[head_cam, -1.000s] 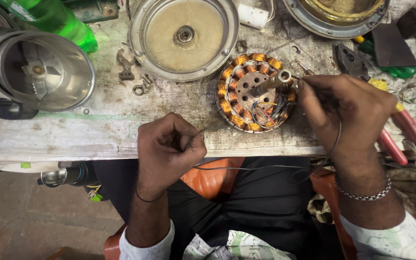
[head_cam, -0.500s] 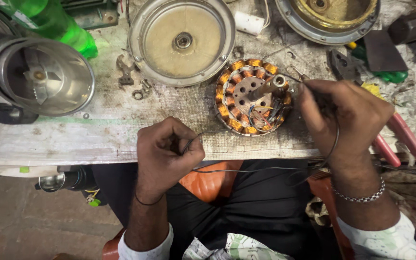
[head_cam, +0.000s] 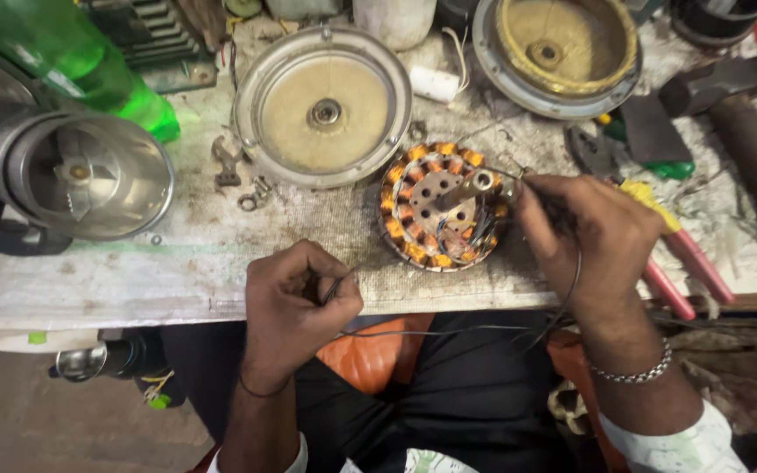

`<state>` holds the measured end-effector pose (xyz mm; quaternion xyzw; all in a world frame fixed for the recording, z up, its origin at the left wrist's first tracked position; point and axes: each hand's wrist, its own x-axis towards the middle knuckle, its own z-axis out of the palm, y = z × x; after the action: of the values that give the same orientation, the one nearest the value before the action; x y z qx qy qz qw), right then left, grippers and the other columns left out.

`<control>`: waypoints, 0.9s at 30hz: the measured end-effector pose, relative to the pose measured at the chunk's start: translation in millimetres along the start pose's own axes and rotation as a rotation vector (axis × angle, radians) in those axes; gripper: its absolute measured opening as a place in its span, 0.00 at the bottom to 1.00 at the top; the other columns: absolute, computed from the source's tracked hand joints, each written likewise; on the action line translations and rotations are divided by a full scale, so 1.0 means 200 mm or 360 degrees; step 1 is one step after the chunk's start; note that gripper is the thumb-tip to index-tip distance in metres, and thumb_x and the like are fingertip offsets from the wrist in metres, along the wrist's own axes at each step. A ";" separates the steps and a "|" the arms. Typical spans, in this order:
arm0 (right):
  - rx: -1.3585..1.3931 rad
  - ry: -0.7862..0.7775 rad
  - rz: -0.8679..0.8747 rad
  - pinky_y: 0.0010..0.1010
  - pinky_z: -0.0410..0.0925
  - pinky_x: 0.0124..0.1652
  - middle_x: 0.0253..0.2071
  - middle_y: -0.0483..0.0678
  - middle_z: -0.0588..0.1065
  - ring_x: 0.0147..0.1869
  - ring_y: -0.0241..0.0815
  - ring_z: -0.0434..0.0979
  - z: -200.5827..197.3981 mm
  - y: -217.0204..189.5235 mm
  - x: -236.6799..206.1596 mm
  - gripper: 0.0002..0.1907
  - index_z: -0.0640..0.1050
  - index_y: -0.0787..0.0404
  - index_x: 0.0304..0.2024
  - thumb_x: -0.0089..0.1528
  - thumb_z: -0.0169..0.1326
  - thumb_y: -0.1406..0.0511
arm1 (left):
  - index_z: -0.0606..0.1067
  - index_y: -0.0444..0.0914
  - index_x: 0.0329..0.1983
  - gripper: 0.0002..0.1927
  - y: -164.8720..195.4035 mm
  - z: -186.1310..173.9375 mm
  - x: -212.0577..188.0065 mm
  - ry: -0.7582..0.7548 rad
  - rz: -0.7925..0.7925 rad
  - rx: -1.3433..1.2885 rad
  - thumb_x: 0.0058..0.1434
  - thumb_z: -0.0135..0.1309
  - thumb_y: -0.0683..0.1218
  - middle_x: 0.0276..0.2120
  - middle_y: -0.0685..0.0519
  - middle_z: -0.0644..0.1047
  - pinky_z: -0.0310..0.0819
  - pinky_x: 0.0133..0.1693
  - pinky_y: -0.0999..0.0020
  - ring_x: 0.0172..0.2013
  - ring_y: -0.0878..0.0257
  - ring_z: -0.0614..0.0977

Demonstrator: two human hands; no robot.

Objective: The person uses a multimeter to test continuity on the wires of a stator assembly. They hold the probes against different wire ends and coil slots, checking for electrical connections while seated at a cluttered workbench.

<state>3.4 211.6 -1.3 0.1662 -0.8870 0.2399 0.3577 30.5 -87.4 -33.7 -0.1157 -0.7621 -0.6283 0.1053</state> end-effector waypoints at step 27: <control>0.0118 0.0006 0.0065 0.27 0.72 0.34 0.34 0.51 0.80 0.34 0.38 0.82 -0.03 -0.03 0.01 0.06 0.82 0.65 0.43 0.65 0.64 0.70 | 0.75 0.32 0.28 0.07 -0.03 0.04 -0.03 -0.0001 0.0018 -0.0023 0.51 0.62 0.32 0.20 0.61 0.72 0.60 0.24 0.80 0.22 0.78 0.68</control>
<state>8.2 210.0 5.9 0.1609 -0.8800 0.2803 0.3481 33.7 -81.2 -42.0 -0.1210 -0.7568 -0.6332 0.1078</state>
